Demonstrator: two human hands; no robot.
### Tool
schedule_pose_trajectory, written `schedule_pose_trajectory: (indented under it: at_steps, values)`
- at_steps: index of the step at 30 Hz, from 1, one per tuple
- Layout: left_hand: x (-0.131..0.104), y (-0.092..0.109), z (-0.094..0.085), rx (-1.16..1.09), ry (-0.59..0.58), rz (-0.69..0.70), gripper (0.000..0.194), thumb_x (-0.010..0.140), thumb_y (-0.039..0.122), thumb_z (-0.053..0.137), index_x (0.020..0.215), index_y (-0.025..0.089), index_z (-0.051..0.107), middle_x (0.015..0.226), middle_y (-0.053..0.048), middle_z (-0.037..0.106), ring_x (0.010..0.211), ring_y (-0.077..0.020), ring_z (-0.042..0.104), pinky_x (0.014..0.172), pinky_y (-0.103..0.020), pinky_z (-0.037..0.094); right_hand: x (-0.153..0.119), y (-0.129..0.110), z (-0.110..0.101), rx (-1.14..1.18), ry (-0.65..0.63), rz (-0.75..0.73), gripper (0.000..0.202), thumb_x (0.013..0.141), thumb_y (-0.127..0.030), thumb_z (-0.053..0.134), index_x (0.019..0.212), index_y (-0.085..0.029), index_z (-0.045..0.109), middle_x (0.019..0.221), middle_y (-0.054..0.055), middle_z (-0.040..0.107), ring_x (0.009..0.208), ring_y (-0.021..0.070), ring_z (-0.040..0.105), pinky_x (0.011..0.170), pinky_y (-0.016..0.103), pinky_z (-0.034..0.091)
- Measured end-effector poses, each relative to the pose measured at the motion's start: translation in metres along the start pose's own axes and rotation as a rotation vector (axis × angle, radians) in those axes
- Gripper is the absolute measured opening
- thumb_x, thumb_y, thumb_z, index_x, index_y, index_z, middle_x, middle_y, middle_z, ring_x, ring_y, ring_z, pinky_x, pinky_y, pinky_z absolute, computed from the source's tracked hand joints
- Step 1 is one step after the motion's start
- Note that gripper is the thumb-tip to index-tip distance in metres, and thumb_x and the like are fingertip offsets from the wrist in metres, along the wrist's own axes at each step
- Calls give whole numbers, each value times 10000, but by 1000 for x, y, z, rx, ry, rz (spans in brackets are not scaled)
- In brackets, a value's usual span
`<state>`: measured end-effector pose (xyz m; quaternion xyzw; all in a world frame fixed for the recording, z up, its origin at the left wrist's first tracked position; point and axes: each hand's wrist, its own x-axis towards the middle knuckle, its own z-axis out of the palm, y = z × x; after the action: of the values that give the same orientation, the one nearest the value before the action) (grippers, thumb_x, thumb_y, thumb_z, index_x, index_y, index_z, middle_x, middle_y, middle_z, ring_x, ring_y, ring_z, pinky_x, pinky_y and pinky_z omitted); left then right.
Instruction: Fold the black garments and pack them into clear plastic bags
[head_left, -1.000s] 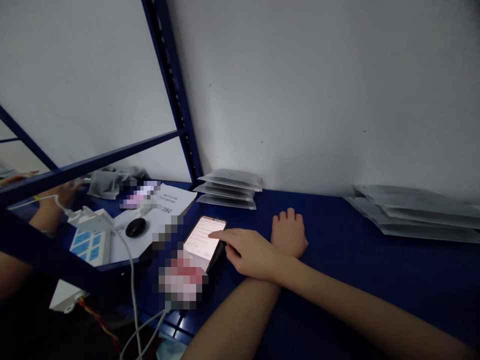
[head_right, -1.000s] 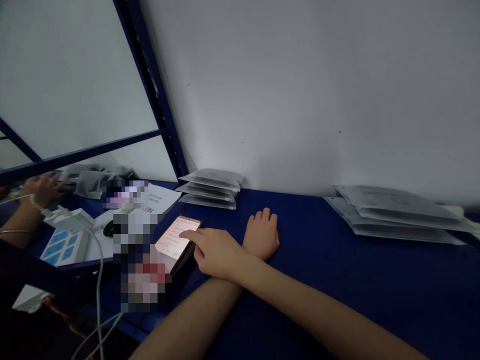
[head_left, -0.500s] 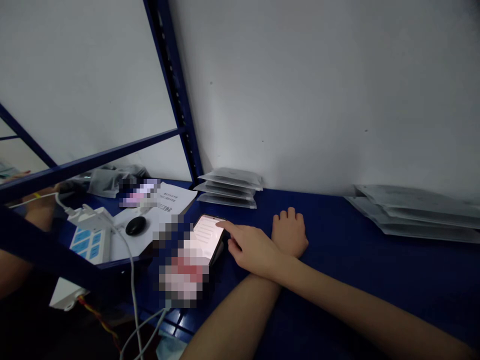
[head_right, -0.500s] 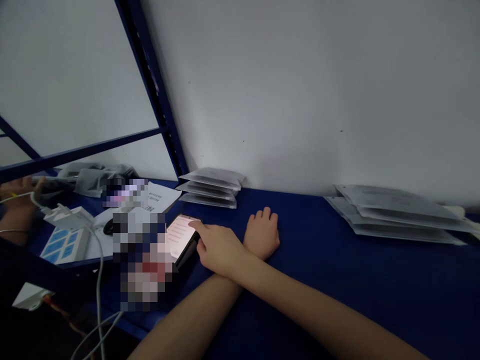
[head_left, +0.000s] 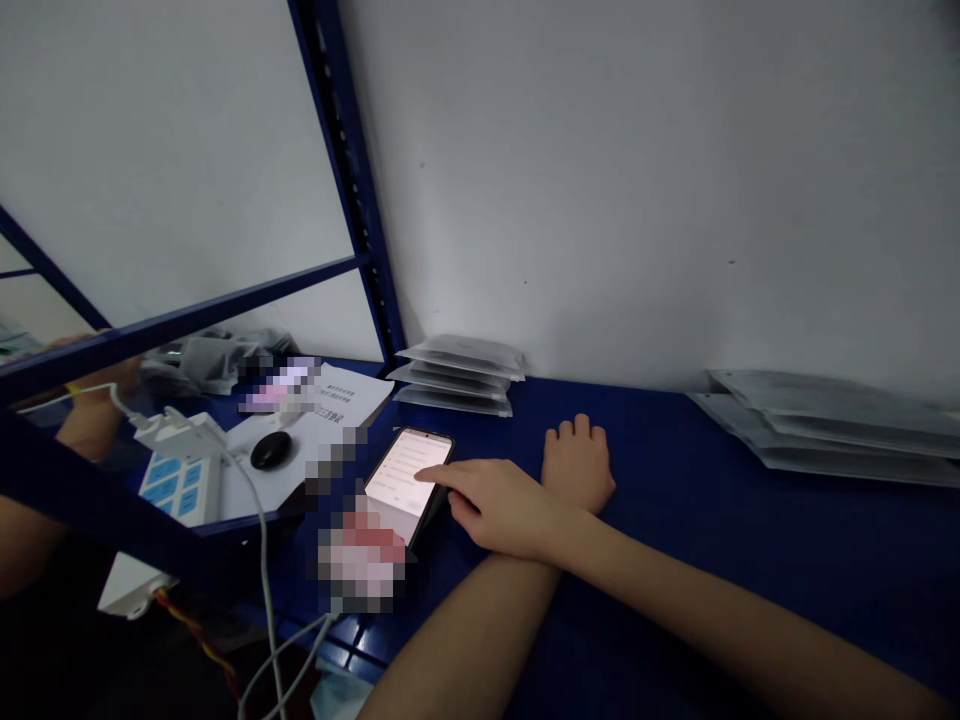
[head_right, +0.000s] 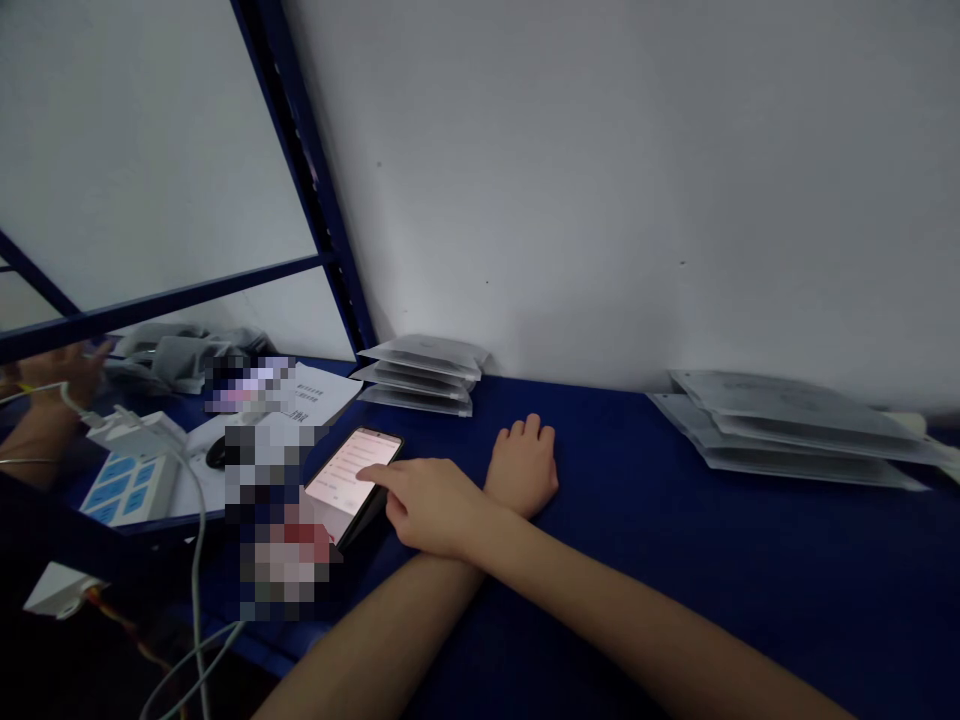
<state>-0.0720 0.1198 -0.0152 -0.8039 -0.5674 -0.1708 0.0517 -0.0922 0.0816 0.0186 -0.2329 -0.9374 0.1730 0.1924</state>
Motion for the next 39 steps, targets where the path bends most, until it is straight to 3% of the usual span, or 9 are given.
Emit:
schedule_pose_trajectory:
  at_steps: [5, 13, 21, 39]
  values:
    - [1, 0, -2, 3, -11, 0, 178, 821, 155, 443, 975, 123, 527, 1037, -86, 535, 907, -213, 525, 722, -335, 429, -1, -3, -3, -11, 40, 26, 450, 818, -127, 410, 1256, -201, 486, 949, 53, 687, 750, 153, 619, 669, 268, 438]
    - [0, 0, -2, 1, -10, 5, 179, 822, 159, 445, 975, 123, 531, 1045, -84, 534, 919, -212, 523, 726, -337, 433, -3, -3, -3, 57, -52, -150, 404, 801, -84, 431, 1142, -224, 596, 1122, 11, 649, 916, 134, 613, 768, 244, 442]
    - [-1, 0, -4, 8, -28, 0, 182, 821, 168, 458, 983, 123, 529, 1049, -85, 533, 928, -210, 521, 739, -337, 434, -3, -6, -5, 69, 0, -131, 426, 805, -83, 413, 1184, -205, 564, 1162, 15, 633, 950, 147, 616, 803, 258, 454]
    - [1, 3, -9, 45, -82, -17, 193, 855, 158, 415, 1020, 148, 514, 1077, -94, 510, 950, -203, 515, 777, -337, 427, -12, -4, -8, -42, 133, -1, 328, 828, -133, 418, 1098, -210, 586, 1002, 31, 680, 825, 158, 619, 732, 280, 430]
